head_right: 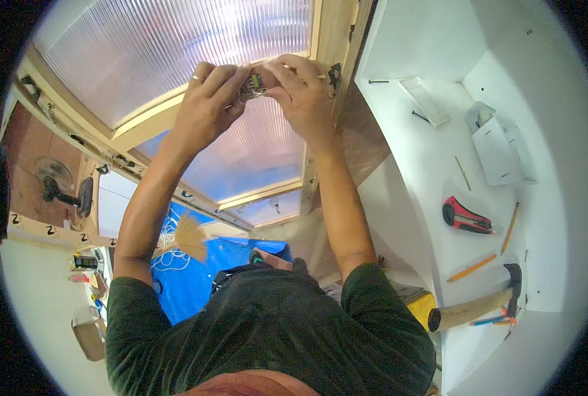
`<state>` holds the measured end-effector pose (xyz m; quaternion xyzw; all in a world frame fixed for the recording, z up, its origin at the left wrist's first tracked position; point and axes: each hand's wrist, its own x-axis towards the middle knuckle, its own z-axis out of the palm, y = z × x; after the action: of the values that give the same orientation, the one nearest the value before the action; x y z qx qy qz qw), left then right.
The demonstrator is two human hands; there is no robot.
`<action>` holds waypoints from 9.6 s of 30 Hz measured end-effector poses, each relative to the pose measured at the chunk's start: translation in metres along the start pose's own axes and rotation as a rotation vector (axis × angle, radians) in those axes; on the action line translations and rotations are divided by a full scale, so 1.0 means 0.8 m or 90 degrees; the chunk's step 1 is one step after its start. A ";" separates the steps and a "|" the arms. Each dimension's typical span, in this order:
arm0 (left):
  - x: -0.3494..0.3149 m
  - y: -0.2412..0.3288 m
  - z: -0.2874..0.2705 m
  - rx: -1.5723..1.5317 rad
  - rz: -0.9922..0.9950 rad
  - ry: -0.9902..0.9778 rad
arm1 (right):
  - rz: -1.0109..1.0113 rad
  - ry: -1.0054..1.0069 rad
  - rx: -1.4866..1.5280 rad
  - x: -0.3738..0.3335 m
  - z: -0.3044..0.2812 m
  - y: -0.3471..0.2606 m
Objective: The person installs a locking mechanism onto a wooden door frame, holding a level against the frame to align components and threading wire through a pre-drilled hole.
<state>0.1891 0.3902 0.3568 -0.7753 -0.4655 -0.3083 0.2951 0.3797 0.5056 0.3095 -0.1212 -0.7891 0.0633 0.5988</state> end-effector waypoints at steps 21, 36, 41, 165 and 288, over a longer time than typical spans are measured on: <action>0.011 0.042 0.088 -0.025 0.127 0.083 | 0.088 -0.031 -0.056 -0.050 -0.090 0.005; -0.234 0.055 0.016 -0.207 -0.174 -0.142 | -0.016 -0.004 -0.021 0.016 0.143 -0.105; -0.250 0.059 -0.006 -0.197 -0.272 -0.158 | 0.017 0.004 0.012 0.022 0.156 -0.104; -0.062 0.111 0.087 -0.278 -0.055 0.064 | 0.203 -0.116 0.073 -0.091 -0.108 -0.025; -0.379 0.004 -0.165 -0.668 -0.591 0.081 | 0.138 -0.044 0.250 0.098 0.281 -0.280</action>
<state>0.0513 0.1266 0.2119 -0.5167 -0.5199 -0.6313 -0.2533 0.1181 0.3209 0.3754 -0.0844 -0.7639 0.2839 0.5734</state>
